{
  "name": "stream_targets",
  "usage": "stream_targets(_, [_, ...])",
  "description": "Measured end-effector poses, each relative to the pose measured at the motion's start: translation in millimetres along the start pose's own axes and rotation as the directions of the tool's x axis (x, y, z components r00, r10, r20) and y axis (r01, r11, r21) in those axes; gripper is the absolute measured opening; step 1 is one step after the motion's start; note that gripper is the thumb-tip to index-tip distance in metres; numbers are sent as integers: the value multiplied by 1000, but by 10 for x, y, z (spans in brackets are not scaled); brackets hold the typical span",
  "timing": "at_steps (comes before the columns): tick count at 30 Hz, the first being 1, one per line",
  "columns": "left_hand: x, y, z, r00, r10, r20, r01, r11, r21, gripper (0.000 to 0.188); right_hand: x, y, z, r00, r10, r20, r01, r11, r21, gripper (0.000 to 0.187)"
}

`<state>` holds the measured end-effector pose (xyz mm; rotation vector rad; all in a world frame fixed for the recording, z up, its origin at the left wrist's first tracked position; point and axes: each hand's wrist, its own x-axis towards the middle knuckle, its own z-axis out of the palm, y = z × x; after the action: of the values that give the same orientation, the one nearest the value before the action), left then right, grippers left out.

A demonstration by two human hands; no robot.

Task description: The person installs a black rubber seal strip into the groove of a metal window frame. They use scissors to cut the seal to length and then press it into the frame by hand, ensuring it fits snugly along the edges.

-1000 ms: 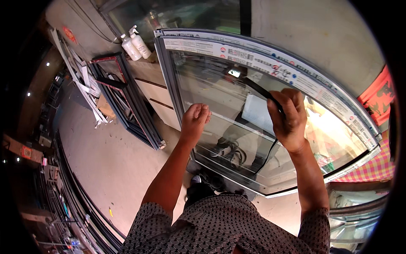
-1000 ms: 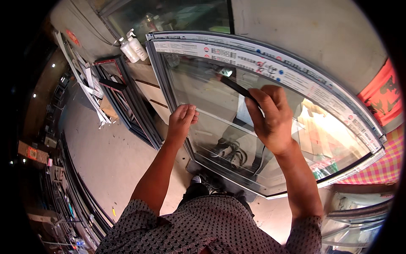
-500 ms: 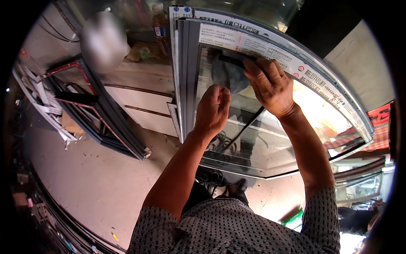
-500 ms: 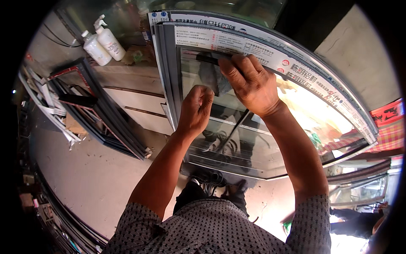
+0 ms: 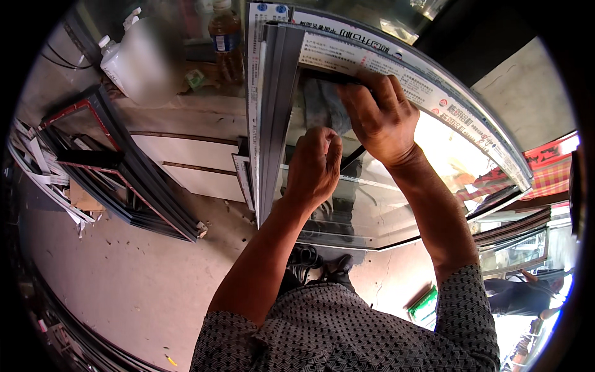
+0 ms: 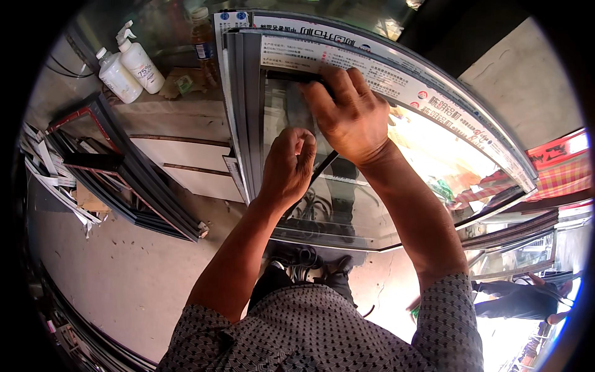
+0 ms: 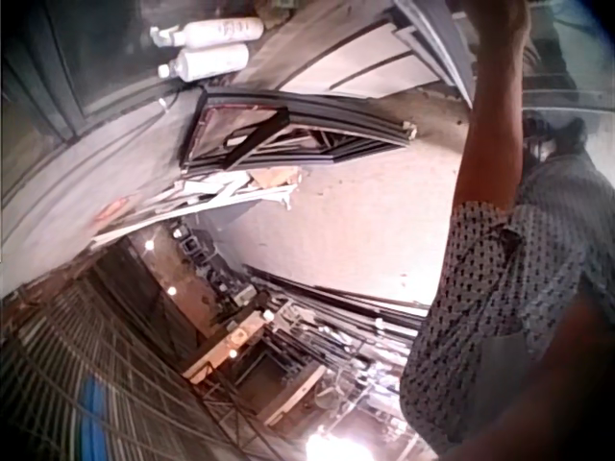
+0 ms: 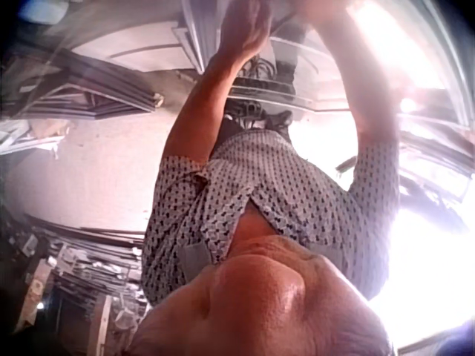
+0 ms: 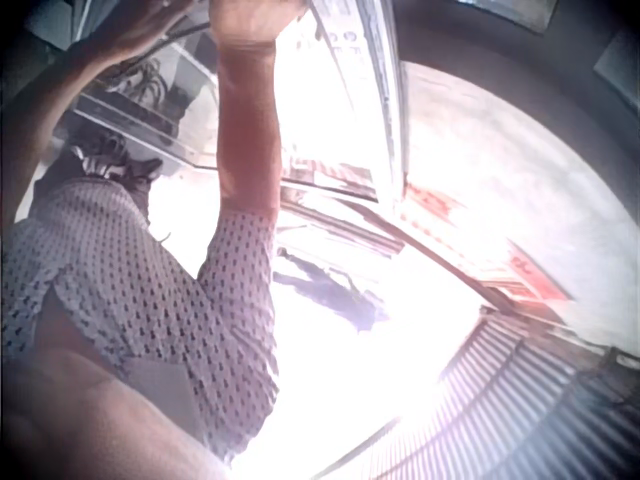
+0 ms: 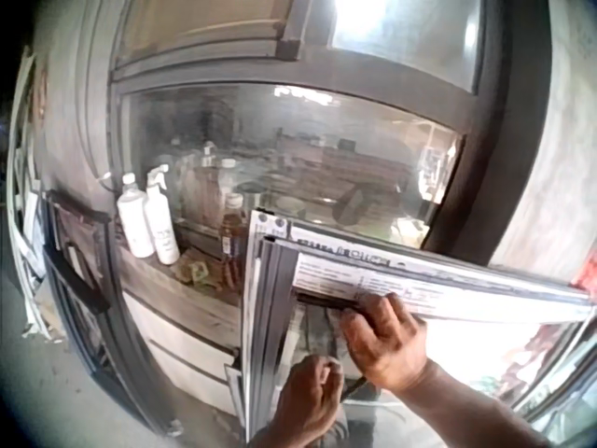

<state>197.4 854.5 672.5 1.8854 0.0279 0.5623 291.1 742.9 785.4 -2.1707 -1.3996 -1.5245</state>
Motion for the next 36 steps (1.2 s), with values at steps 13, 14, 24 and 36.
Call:
stream_targets(13, [-21, 40, 34, 999, 37, -2, -37, 997, 61, 27, 113, -76, 55, 995, 50, 84, -43, 995, -85, 17])
stream_targets(14, [-23, 29, 43, 999, 41, -2, -40, 997, 69, 27, 132, -71, 42, 996, 41, 82, -33, 995, -95, 17])
stream_targets(24, [-15, 13, 63, 999, 39, 2, -39, 998, 45, 27, 261, -52, 62, 991, 116, -72, -119, 992, -39, 62])
stream_targets(36, [-3, 38, 65, 999, 33, 12, -34, 999, 32, 34, 279, -3, 145, 995, 77, -57, -79, 996, -40, 59])
